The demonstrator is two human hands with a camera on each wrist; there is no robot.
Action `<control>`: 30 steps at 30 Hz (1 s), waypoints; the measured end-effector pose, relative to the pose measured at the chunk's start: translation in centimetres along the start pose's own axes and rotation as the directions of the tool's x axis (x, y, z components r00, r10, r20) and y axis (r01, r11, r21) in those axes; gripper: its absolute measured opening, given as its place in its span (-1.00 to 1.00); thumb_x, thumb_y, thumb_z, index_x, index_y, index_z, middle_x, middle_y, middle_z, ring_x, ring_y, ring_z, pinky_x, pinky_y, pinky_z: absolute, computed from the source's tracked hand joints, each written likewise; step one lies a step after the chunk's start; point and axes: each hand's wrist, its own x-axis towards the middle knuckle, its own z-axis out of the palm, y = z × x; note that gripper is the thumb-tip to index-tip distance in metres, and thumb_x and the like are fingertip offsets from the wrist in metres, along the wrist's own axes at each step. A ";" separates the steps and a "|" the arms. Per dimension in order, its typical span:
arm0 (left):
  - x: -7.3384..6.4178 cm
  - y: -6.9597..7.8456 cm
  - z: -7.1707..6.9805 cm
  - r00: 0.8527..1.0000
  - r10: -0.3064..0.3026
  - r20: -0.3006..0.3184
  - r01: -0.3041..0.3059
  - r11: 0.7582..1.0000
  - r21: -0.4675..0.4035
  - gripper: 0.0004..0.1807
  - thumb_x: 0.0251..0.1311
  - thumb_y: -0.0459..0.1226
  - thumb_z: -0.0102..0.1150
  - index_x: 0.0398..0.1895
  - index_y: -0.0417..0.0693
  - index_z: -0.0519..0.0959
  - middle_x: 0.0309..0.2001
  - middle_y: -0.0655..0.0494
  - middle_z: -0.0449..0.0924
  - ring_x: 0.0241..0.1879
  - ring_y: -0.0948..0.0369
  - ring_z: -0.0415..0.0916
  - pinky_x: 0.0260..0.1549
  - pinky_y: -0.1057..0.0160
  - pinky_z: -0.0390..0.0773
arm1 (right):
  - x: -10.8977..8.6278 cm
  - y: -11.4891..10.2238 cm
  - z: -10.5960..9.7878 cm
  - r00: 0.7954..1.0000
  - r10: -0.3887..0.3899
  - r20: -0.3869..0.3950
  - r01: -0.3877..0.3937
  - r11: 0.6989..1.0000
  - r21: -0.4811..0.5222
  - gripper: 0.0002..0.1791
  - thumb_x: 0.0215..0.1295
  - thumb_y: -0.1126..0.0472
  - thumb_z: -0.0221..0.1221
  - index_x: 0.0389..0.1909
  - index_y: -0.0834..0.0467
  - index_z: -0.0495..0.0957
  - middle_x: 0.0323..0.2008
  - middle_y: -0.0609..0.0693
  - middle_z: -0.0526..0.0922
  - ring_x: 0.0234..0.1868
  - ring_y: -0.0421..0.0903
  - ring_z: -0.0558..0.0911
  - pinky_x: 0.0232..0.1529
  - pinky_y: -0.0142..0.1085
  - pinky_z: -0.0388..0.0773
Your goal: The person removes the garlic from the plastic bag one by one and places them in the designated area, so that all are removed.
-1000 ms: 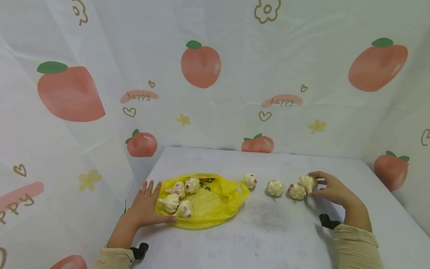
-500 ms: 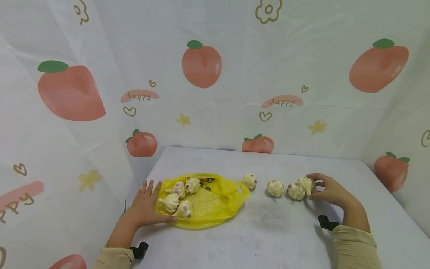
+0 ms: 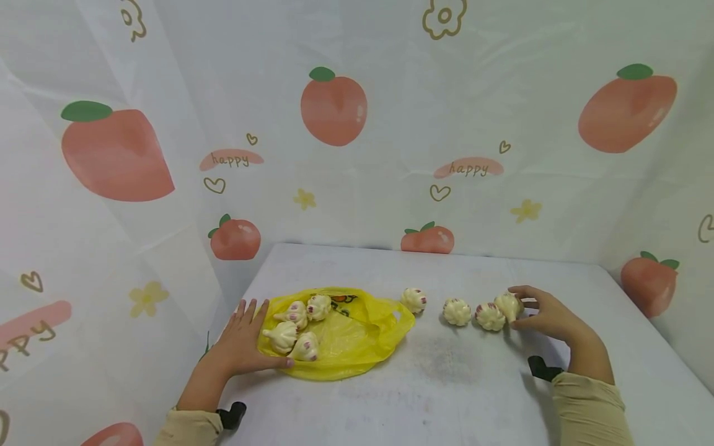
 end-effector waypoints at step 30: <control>-0.3 -0.5 -0.9 0.999 0.048 -0.019 -0.051 0.986 -0.159 0.56 -0.30 0.43 0.63 0.70 -0.17 0.09 0.53 -0.30 0.28 0.49 -0.26 0.33 0.39 -0.36 0.44 | -0.3 -0.9 -0.6 0.999 0.040 -0.011 -0.040 0.999 -0.024 -0.03 0.24 0.13 0.52 0.52 0.40 0.23 0.43 0.56 0.34 0.39 0.62 0.39 0.25 0.41 0.52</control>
